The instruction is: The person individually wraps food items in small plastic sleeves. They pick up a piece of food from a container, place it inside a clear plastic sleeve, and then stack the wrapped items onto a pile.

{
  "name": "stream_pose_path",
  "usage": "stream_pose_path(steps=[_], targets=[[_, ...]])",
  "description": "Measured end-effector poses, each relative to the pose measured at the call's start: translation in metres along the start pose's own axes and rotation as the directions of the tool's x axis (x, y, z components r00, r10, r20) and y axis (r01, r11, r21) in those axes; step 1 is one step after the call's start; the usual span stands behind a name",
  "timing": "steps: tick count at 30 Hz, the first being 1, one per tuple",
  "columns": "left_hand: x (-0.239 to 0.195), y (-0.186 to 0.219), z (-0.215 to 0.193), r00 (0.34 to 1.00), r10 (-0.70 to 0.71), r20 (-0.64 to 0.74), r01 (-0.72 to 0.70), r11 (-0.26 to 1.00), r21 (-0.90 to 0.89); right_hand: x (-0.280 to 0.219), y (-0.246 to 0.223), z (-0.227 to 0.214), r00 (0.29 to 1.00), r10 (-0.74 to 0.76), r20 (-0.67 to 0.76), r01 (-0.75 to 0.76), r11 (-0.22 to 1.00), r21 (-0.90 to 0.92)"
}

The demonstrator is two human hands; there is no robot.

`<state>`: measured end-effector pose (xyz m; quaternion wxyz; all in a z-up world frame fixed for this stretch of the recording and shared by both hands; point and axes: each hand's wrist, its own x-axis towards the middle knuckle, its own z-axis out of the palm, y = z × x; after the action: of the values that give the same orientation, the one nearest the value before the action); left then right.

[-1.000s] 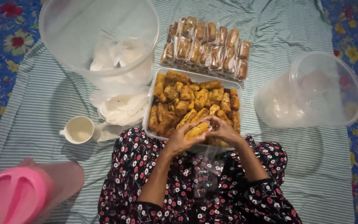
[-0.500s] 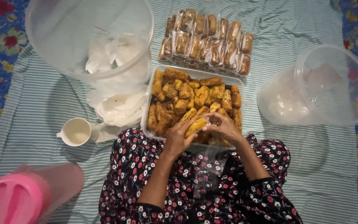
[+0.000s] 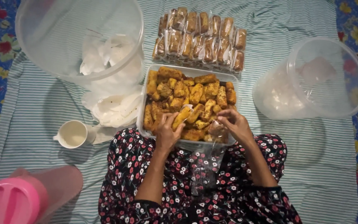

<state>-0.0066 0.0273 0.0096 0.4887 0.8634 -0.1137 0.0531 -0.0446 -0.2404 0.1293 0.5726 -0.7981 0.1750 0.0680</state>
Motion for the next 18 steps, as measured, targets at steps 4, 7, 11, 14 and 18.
stream_pose_path(steps=[4,7,11,14,18], targets=[[-0.002,0.003,0.007,1.0,0.026,0.006,-0.026,0.998,0.056,-0.018,0.036,-0.017,0.998,-0.014,-0.058,0.004,0.986,-0.166],[-0.005,0.01,0.01,0.996,0.091,-0.002,-0.088,0.972,0.216,-0.043,0.036,-0.019,0.995,0.002,-0.103,-0.028,0.967,-0.253],[-0.012,0.014,0.018,0.991,0.134,0.012,-0.129,0.917,0.378,-0.065,0.045,-0.019,0.986,0.083,-0.143,-0.125,0.942,-0.312],[-0.013,0.018,0.023,0.99,0.138,0.028,-0.137,0.898,0.419,-0.073,0.054,-0.016,0.984,0.12,-0.128,-0.156,0.934,-0.322],[-0.015,0.017,0.029,0.989,0.145,0.035,-0.144,0.868,0.475,-0.076,0.056,-0.009,0.987,0.126,-0.096,-0.146,0.959,-0.242]])
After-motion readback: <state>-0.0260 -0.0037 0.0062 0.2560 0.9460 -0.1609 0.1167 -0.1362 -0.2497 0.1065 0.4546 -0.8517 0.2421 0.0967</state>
